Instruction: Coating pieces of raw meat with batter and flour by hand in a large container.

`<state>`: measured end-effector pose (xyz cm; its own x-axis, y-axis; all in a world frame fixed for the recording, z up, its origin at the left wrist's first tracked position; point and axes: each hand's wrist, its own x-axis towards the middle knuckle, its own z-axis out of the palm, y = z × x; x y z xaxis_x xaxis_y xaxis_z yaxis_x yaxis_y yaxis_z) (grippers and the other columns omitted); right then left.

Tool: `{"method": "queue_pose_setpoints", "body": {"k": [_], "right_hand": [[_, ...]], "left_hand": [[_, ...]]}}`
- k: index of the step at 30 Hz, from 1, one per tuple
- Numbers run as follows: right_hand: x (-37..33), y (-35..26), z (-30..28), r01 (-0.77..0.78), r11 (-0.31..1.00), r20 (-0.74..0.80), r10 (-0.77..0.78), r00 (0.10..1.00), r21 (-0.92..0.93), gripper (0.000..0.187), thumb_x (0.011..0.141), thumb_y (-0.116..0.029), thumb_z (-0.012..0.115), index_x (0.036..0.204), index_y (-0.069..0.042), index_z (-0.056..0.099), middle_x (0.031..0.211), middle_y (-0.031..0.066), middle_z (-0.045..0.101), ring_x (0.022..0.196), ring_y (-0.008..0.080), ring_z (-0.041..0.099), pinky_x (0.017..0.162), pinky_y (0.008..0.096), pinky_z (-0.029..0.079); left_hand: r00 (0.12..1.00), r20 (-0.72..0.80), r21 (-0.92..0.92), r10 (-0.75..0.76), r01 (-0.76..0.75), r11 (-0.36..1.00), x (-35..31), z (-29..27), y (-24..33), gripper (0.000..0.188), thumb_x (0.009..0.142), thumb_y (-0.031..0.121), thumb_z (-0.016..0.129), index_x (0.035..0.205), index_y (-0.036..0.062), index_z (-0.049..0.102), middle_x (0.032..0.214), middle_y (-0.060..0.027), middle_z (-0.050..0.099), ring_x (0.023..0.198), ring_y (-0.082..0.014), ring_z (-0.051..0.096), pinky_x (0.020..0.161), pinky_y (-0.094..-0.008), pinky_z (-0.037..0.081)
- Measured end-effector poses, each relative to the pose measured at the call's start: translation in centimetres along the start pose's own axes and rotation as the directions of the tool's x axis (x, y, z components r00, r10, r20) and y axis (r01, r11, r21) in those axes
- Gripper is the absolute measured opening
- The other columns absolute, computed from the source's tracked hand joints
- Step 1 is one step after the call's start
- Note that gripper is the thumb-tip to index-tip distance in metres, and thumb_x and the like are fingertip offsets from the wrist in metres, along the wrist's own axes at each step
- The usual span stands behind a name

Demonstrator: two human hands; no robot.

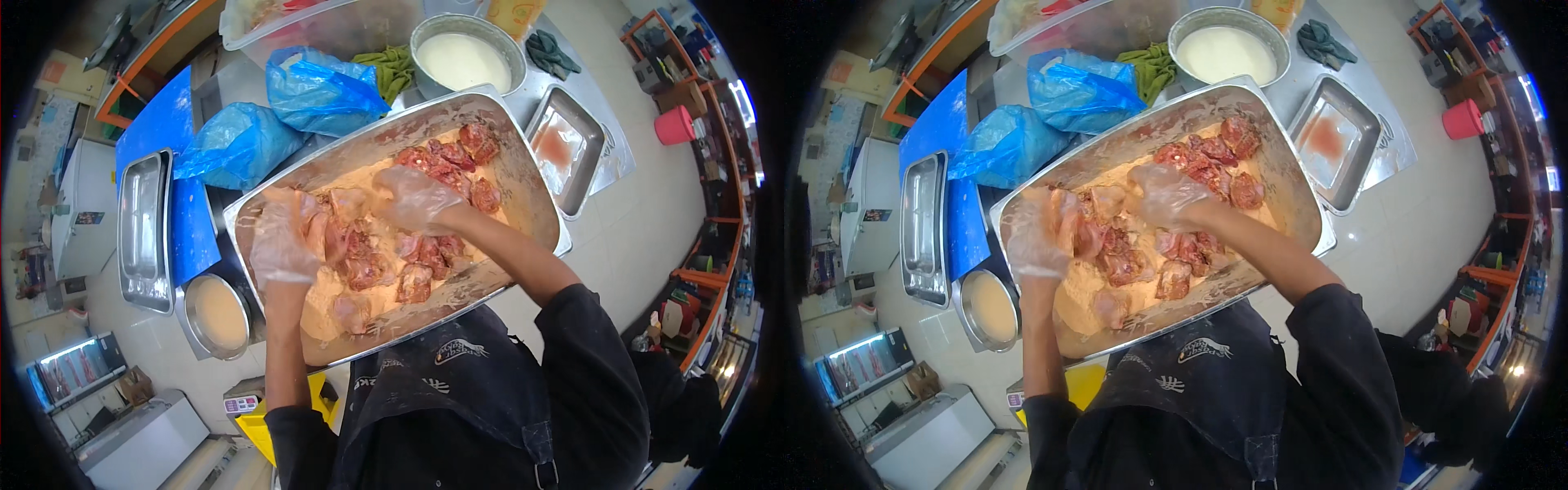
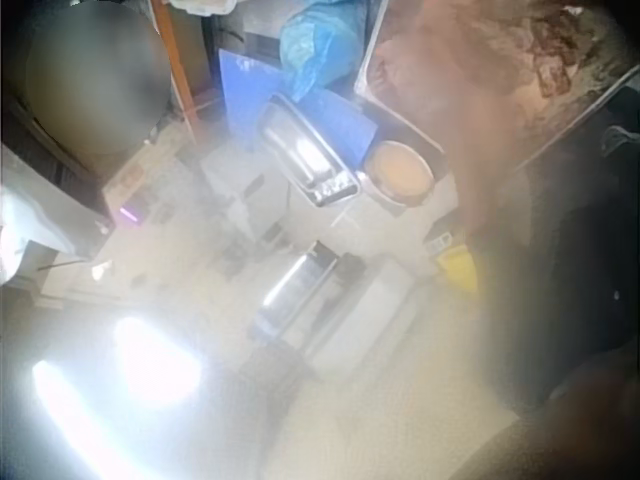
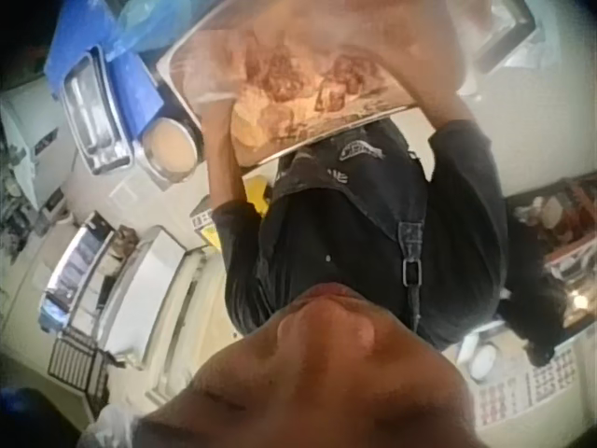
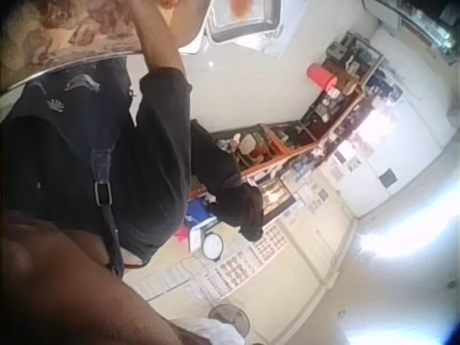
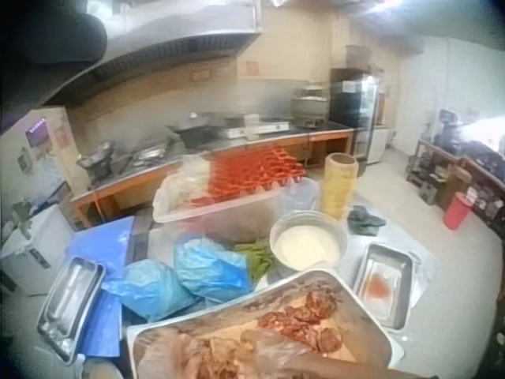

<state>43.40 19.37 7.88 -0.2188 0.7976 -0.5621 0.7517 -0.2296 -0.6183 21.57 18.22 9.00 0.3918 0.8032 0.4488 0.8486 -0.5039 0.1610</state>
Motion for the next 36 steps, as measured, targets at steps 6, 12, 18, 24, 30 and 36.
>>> {"method": "queue_pose_setpoints", "body": {"k": [6,12,18,24,30,36], "right_hand": [[2.5,2.4,3.7,0.399,0.68,0.234,-0.326,0.916,-0.616,0.036,0.084,-0.031,0.053,0.109,-0.005,0.053,0.098,0.0154,0.06,0.094,0.0317,0.059,0.075,0.0437,0.048],[0.7,2.3,1.7,0.314,0.599,-0.139,-0.321,0.937,0.737,0.031,0.077,-0.02,0.068,0.098,-0.003,0.054,0.084,0.0061,0.06,0.076,0.0134,0.055,0.065,0.0281,0.046],[-3.5,-2.3,-0.7,0.317,0.869,-0.229,-0.244,0.942,0.379,0.051,0.077,-0.032,0.068,0.112,-0.001,0.048,0.096,0.0123,0.059,0.09,0.0175,0.056,0.077,0.0306,0.046],[-3.7,0.4,-0.6,0.378,0.814,-0.125,-0.361,0.924,0.442,0.067,0.074,-0.034,0.069,0.125,-0.002,0.039,0.115,0.0171,0.053,0.101,0.0237,0.055,0.085,0.0316,0.044],[-5.8,-1.3,-1.4,0.356,0.86,-0.009,-0.379,0.925,0.366,0.067,0.07,-0.019,0.07,0.126,-0.002,0.039,0.118,0.0138,0.052,0.104,0.0213,0.053,0.088,0.0326,0.043],[-5.9,-1.8,-0.5,0.325,0.664,-0.064,-0.386,0.92,0.673,0.058,0.069,-0.014,0.069,0.12,-0.002,0.044,0.11,0.0099,0.056,0.102,0.0176,0.054,0.089,0.0325,0.043]], "left_hand": [[0.957,0.249,-0.336,-0.149,0.229,0.913,2.5,-0.9,2.3,0.059,0.076,0.017,0.064,0.128,0.001,0.04,0.094,-0.015,0.058,0.081,-0.0247,0.058,0.072,-0.0354,0.047],[0.862,0.496,-0.863,-0.105,0.503,0.057,-1.4,3.8,2.4,0.044,0.074,0.019,0.07,0.109,-0.0018,0.054,0.091,-0.0149,0.06,0.081,-0.019,0.058,0.068,-0.0311,0.045],[0.904,0.392,-0.829,-0.168,0.427,0.361,-1.3,4.2,4.4,0.029,0.08,0.009,0.063,0.106,0.0013,0.053,0.085,-0.0021,0.059,0.074,-0.0095,0.055,0.064,-0.0248,0.046],[0.971,0.112,-0.737,-0.212,0.224,0.637,-1.5,3.9,4.0,0.038,0.073,0.012,0.069,0.107,-0.0001,0.055,0.089,-0.0062,0.06,0.078,-0.0142,0.057,0.068,-0.0278,0.046],[0.909,0.417,-0.682,-0.014,0.322,0.657,-2.1,0.8,4.6,0.044,0.065,0.023,0.074,0.096,-0.0019,0.057,0.09,-0.0138,0.06,0.082,-0.0256,0.058,0.072,-0.0325,0.045],[0.923,0.325,-0.781,-0.206,0.385,0.491,-2.1,-0.2,7.1,0.045,0.067,0.015,0.073,0.105,-0.0012,0.056,0.095,-0.0116,0.061,0.085,-0.0208,0.058,0.075,-0.032,0.045]]}}
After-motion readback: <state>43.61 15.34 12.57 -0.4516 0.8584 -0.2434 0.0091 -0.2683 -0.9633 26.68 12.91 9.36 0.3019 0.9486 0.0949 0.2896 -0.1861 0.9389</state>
